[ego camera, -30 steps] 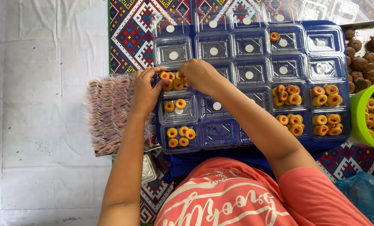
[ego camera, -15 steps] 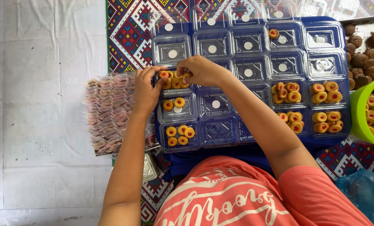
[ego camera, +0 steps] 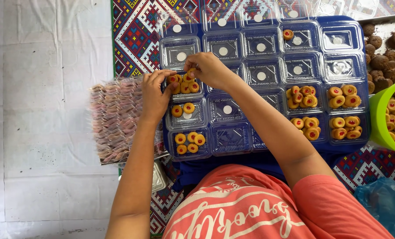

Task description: Packaging small ring-shaped pastries into a multi-compartment plastic tray

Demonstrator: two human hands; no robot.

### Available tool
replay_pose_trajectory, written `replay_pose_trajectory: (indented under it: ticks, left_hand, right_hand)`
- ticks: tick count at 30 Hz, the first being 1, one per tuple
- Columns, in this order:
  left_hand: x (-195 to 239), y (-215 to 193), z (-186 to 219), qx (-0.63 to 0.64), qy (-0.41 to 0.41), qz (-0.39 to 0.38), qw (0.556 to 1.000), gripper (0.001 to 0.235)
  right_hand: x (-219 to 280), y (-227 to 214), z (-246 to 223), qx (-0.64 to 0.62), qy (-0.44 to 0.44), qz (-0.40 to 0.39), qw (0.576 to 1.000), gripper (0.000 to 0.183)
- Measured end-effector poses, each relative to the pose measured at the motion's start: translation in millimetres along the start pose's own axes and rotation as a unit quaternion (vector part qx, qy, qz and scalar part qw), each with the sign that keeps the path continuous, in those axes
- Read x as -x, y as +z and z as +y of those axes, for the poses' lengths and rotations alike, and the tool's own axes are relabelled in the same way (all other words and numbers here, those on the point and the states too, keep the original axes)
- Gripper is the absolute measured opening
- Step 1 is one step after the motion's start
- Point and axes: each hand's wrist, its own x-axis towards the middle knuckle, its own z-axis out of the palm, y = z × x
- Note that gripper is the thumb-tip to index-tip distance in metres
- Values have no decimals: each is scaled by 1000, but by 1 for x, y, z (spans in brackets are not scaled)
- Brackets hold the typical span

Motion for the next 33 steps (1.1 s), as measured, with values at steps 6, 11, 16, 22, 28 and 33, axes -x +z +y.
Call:
replay_pose_trajectory:
  ticks: [6, 11, 16, 22, 28, 33]
  left_hand:
    - [3, 2, -9, -61, 8, -13, 998, 30]
    - [7, 3, 1, -95, 26, 6, 995, 27]
    - [11, 7, 13, -156, 48, 18, 986, 19]
    - [10, 11, 13, -169, 49, 26, 984, 12]
    - [9, 14, 9, -177, 44, 29, 983, 12]
    - [8, 11, 12, -175, 43, 29, 983, 10]
  right_hand:
    - [-6, 11, 17, 99, -44, 7, 994, 10]
    - [4, 12, 7, 181, -87, 38, 979, 12]
    - [19, 20, -25, 243, -89, 34, 965, 19]
    - [18, 44, -19, 330, -27, 56, 942, 30]
    - [10, 65, -3, 318, 37, 77, 944, 35]
    - [11, 68, -12, 322, 35, 121, 938, 26]
